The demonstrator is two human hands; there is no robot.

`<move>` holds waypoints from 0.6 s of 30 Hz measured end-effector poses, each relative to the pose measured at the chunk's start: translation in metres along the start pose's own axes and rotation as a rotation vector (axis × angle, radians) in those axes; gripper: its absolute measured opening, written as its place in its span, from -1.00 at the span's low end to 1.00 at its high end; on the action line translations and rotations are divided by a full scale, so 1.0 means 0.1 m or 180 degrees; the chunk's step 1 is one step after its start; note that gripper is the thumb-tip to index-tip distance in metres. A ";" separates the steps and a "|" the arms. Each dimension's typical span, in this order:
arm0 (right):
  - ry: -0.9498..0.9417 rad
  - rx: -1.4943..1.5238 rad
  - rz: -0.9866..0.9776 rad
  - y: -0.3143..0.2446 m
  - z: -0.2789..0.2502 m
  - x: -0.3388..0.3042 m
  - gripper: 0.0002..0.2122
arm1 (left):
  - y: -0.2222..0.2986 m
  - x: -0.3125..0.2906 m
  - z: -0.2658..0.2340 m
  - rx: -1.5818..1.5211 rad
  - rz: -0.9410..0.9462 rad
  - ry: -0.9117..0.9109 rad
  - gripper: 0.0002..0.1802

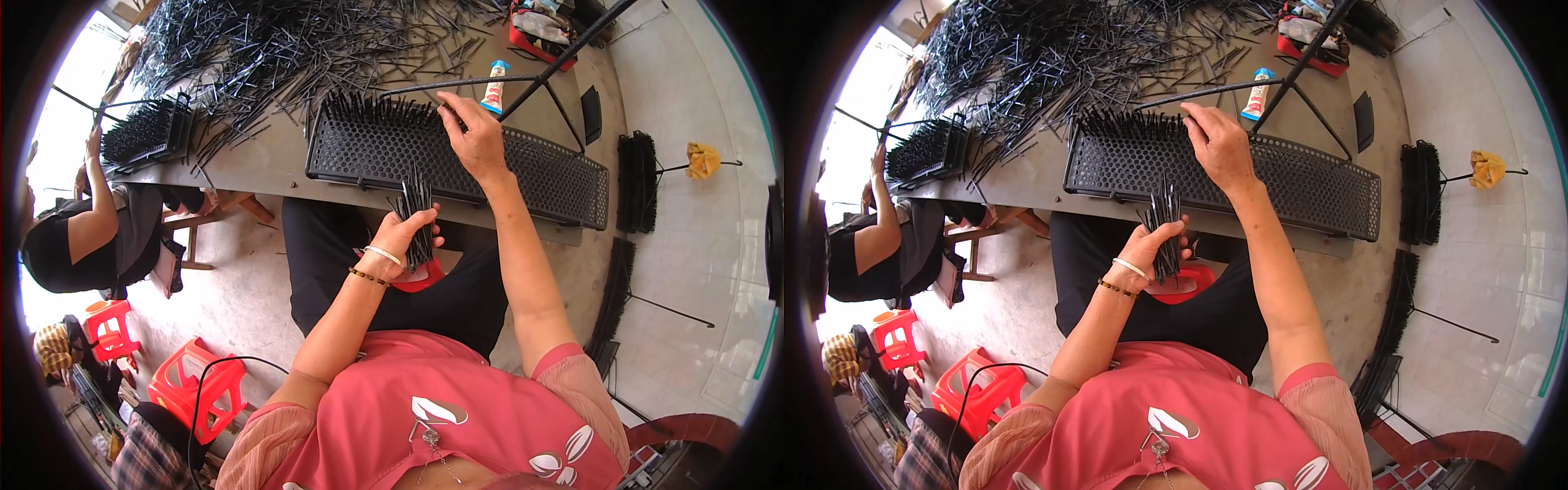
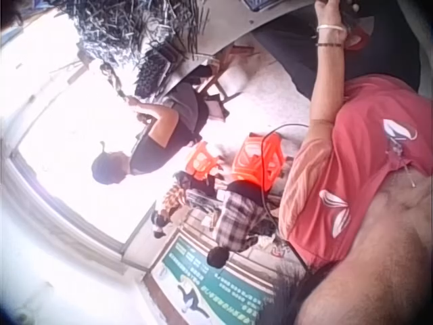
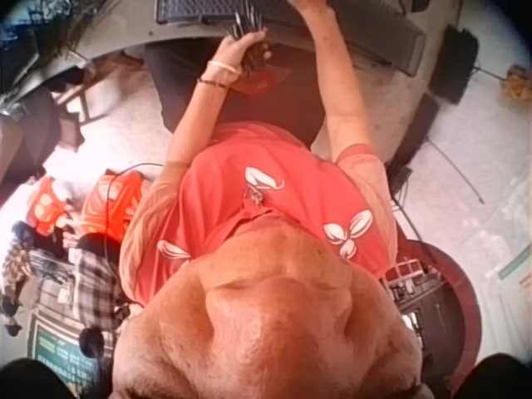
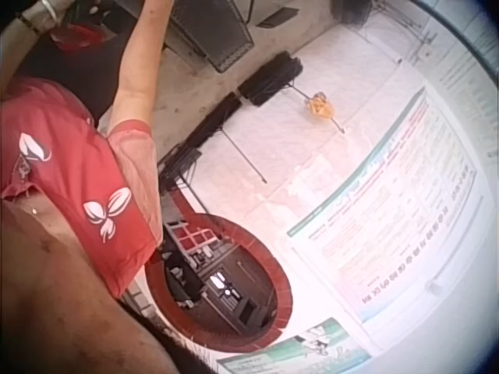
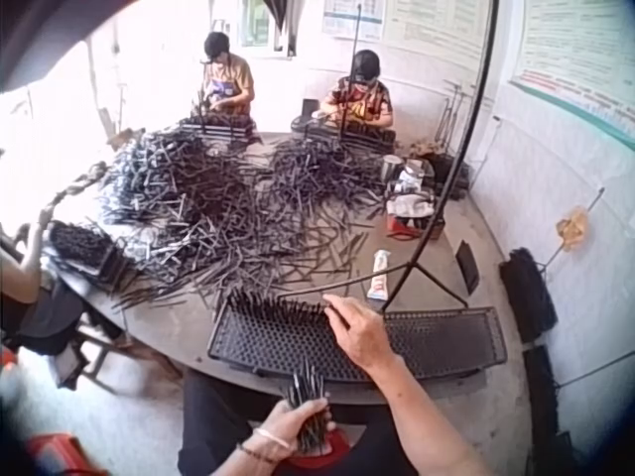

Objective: The recorder is inserting individual black bristles into a base to assemble a brush component, occasionally using glue.

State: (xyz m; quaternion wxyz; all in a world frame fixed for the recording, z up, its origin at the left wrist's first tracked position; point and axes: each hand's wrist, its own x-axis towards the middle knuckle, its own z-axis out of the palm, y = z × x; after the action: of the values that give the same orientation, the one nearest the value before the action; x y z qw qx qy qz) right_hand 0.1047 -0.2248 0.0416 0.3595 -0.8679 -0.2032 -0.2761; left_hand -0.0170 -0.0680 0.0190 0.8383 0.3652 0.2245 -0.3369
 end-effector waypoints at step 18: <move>0.0462 -0.0487 0.0122 0.01 0.04 -0.05 -0.85 | 0.01 0.01 0.00 -0.0012 -0.0047 0.0057 -0.75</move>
State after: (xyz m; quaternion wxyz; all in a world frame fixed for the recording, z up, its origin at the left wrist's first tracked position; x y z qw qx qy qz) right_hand 0.1028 -0.2232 0.0358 0.3111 -0.8743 -0.1382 -0.3460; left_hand -0.0159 -0.0683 0.0192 0.8345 0.3649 0.2354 -0.3393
